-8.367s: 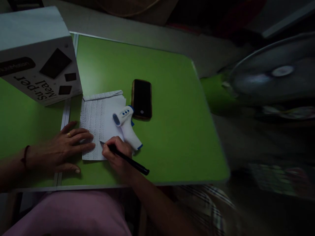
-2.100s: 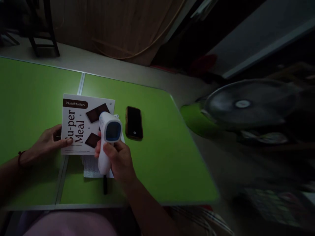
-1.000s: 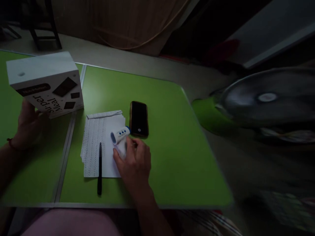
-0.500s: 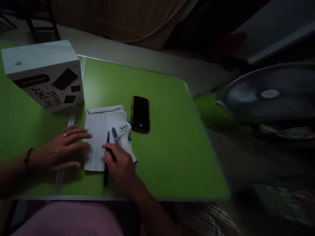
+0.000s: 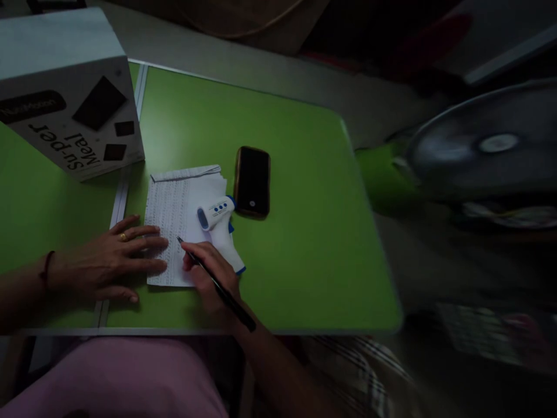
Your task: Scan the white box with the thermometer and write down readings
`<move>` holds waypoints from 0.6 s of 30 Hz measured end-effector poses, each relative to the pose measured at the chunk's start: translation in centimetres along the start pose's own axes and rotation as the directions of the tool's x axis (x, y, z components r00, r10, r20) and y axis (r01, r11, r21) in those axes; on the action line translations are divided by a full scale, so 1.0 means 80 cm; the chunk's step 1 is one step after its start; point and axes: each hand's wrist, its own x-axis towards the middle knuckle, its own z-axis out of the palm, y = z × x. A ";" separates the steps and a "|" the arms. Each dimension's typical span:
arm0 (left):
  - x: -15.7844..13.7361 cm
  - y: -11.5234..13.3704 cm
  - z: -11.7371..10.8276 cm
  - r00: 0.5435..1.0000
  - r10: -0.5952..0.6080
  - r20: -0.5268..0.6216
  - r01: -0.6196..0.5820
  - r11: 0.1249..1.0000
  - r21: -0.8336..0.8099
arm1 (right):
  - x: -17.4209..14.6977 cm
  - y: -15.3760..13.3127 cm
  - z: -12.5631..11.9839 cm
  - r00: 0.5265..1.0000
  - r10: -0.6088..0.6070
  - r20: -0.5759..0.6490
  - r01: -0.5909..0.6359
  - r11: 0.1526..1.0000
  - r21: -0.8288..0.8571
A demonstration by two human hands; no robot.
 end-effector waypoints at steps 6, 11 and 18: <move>-0.002 -0.001 0.002 1.000 -0.009 -0.006 0.009 1.000 0.014 | -0.008 0.006 0.009 0.973 0.069 -0.221 -0.115 0.972 -0.206; 0.000 0.000 0.000 1.000 -0.013 0.007 0.013 0.999 0.037 | -0.004 0.013 0.004 0.979 -0.088 -0.182 0.028 0.950 -0.310; 0.000 0.001 -0.001 0.999 -0.034 0.021 0.033 0.999 0.031 | -0.003 0.011 0.005 0.987 -0.118 -0.111 0.077 0.943 -0.323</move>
